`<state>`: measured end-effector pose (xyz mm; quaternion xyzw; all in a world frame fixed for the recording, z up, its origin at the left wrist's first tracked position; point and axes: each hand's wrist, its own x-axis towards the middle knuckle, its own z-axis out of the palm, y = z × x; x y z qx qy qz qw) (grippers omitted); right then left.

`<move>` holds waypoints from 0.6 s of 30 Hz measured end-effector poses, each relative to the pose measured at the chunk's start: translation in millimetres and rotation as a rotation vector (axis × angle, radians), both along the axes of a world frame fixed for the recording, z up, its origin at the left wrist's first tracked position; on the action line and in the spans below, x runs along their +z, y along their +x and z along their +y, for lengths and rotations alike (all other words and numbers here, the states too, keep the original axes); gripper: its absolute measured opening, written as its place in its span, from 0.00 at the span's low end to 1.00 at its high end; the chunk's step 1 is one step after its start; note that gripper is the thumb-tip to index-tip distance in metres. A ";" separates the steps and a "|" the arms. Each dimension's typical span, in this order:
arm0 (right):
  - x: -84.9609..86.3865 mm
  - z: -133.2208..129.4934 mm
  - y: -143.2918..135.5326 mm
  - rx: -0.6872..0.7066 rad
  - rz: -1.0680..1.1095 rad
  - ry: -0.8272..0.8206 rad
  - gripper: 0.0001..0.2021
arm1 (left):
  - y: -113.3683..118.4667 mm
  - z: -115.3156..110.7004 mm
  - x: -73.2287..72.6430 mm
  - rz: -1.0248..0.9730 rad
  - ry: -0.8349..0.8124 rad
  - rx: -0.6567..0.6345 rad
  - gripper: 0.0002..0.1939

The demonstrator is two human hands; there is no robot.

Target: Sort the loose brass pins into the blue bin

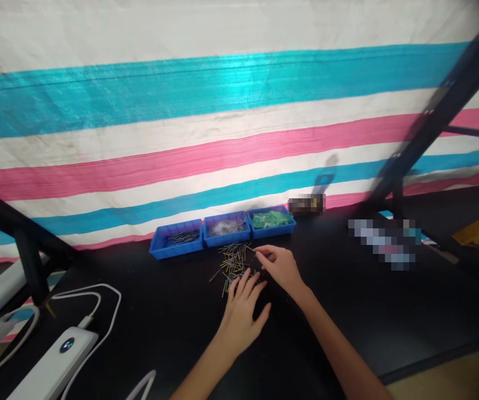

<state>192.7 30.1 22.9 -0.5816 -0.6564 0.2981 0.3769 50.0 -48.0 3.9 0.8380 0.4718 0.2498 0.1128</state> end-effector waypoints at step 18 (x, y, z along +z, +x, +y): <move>6.6 -14.5 -23.0 0.397 0.525 -0.262 0.17 | -27.6 21.7 10.1 -0.690 -0.036 0.309 0.06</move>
